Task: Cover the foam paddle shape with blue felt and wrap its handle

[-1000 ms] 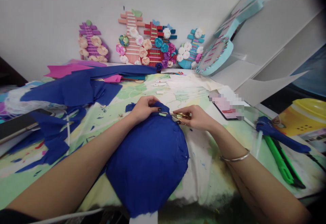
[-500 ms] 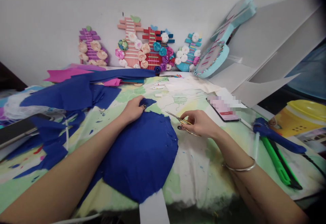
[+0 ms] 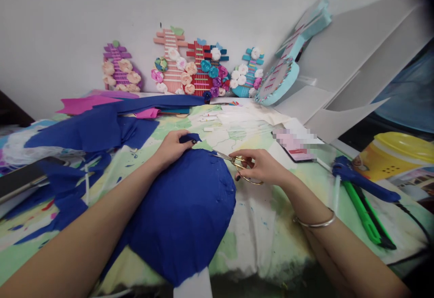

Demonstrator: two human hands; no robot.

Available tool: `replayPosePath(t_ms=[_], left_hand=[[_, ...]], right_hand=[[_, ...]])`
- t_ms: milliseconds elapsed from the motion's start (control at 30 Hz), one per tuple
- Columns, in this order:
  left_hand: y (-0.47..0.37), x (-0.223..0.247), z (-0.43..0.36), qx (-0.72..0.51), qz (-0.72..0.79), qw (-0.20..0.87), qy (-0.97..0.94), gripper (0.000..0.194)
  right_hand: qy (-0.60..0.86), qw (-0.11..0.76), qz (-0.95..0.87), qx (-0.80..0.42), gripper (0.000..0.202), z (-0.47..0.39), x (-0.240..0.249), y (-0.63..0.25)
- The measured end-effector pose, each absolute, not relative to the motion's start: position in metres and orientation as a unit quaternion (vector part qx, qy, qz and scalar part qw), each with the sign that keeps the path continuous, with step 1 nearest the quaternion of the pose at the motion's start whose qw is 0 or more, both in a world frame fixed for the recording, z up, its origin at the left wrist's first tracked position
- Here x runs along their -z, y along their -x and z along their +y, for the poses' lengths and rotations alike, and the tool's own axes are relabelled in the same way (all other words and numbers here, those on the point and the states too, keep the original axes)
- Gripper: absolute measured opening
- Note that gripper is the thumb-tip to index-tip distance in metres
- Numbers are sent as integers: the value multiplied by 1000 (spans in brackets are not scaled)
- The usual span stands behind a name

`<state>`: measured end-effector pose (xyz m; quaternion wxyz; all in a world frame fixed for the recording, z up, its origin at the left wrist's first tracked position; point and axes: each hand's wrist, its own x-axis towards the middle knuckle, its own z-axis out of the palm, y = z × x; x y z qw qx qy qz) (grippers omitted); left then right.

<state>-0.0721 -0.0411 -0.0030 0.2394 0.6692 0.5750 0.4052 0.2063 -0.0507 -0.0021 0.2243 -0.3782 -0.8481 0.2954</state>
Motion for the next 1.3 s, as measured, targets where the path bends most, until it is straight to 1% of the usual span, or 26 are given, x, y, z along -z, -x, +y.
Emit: replayPosePath(t_ms=[133,267,467,867,1300], left_hand=[[71,2,-42,-418,567,252,-663,25],[70,1,-42,-419,562,250,-668,25],[68,0,-44,-414,565,251,-668,23],[70,2,-42,-405,563,238,-680,19],[68,4,-43,-378,560,236,-698,21]], right_hand=[[357,235,-854,-296,44,-51,1,-209],[351,235,-866,-269,45,-50,4,-208],[368,214,-870,-250,47,-48,7,-209],[399,205,-861,-238,46,-48,9,-210],[396,179,-894,-106,43,-46,9,-211]])
